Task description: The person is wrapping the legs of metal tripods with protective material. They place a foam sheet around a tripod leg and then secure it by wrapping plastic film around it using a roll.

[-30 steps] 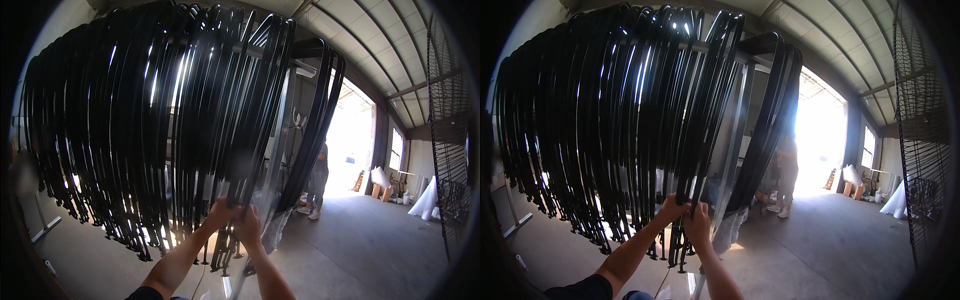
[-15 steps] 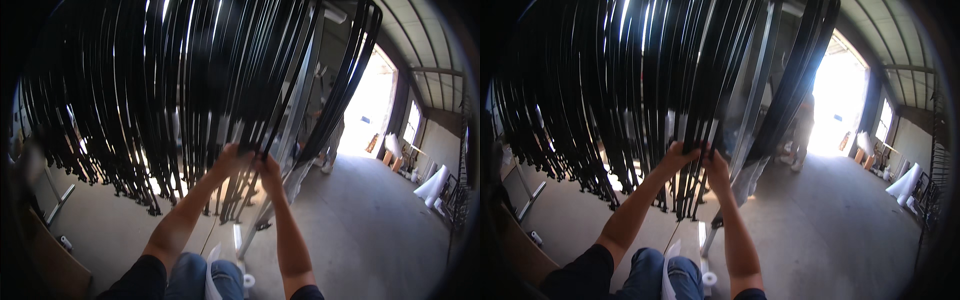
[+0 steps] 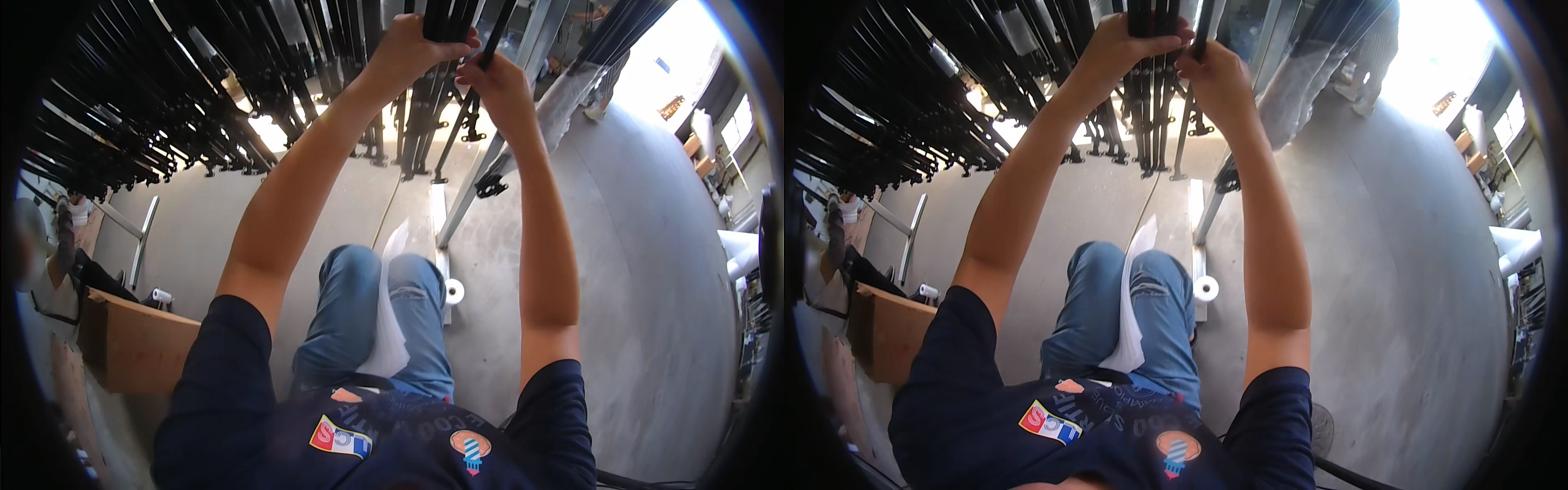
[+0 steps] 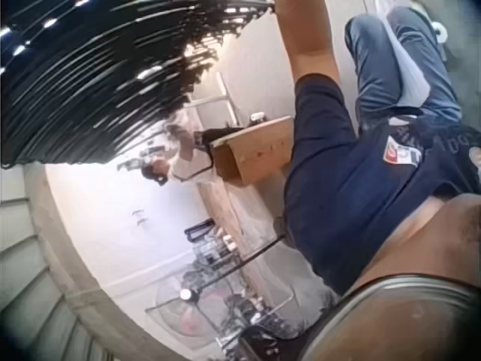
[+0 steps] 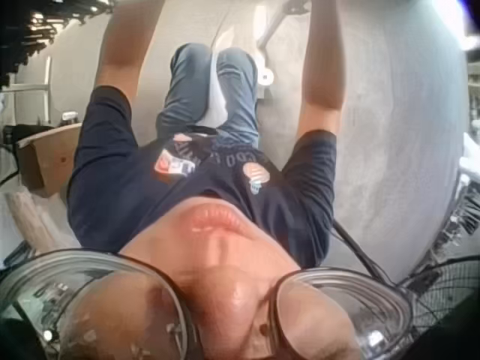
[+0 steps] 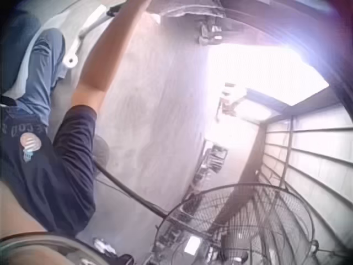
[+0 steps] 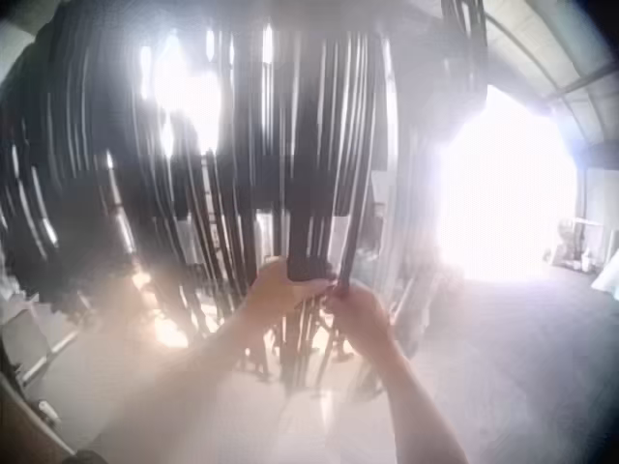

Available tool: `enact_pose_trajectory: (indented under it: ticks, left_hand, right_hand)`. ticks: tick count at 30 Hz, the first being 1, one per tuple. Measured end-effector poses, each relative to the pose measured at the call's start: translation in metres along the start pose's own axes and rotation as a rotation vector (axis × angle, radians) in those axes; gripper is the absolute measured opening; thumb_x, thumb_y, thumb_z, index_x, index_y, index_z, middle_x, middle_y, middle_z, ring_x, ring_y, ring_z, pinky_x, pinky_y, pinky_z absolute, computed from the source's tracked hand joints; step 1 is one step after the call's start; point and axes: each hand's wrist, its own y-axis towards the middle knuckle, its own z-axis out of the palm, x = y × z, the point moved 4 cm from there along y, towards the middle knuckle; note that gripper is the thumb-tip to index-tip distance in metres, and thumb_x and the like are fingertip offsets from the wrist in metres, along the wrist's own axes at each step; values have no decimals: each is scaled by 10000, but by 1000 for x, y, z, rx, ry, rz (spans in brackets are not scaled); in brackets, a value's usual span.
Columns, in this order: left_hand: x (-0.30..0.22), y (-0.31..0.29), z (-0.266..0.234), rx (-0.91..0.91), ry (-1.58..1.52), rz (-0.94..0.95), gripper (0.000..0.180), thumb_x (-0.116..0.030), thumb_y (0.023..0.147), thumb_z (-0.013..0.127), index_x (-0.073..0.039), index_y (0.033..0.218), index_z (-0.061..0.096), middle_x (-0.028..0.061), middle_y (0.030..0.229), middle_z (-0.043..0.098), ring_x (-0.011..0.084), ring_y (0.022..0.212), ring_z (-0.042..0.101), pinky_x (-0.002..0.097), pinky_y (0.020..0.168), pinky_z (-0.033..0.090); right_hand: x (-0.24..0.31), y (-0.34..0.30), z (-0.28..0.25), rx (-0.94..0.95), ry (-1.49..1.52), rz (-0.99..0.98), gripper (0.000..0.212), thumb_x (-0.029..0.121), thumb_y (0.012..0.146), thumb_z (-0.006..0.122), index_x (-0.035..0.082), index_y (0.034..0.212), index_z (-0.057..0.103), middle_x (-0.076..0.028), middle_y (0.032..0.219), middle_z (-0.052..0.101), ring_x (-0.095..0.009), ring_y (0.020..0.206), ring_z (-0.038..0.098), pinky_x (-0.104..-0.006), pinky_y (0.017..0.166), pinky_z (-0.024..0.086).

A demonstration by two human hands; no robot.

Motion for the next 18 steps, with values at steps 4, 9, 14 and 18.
enact_pose_trajectory:
  ticks: [4,9,14,18]
  left_hand:
    - [21,-12,4,-29,75,-68,239,-128,692,683,-42,912,643,73,818,660,152,777,640,250,745,492]
    - [38,-16,9,17,-70,-44,269,-135,701,680,-40,948,627,85,820,659,163,779,640,255,746,488]
    - [37,-20,8,16,4,-71,222,-169,742,641,-52,927,605,76,785,625,159,721,608,267,662,475]
    - [15,-29,11,74,136,-427,238,-236,815,571,-61,975,562,66,843,585,124,735,559,270,603,453]
  right_hand:
    - [0,-12,-7,-20,139,60,165,155,821,530,-9,831,540,-61,671,601,-120,641,585,-246,591,453]
    - [-8,-16,-11,32,237,30,156,150,818,552,2,856,582,-23,656,579,-82,622,535,-206,582,423]
    - [-9,-16,-9,103,58,187,152,108,773,570,36,879,650,-23,702,591,-97,675,527,-213,647,394]
    - [-1,-21,-12,135,-38,298,185,73,738,537,42,872,662,-24,706,592,-108,682,539,-231,658,405]
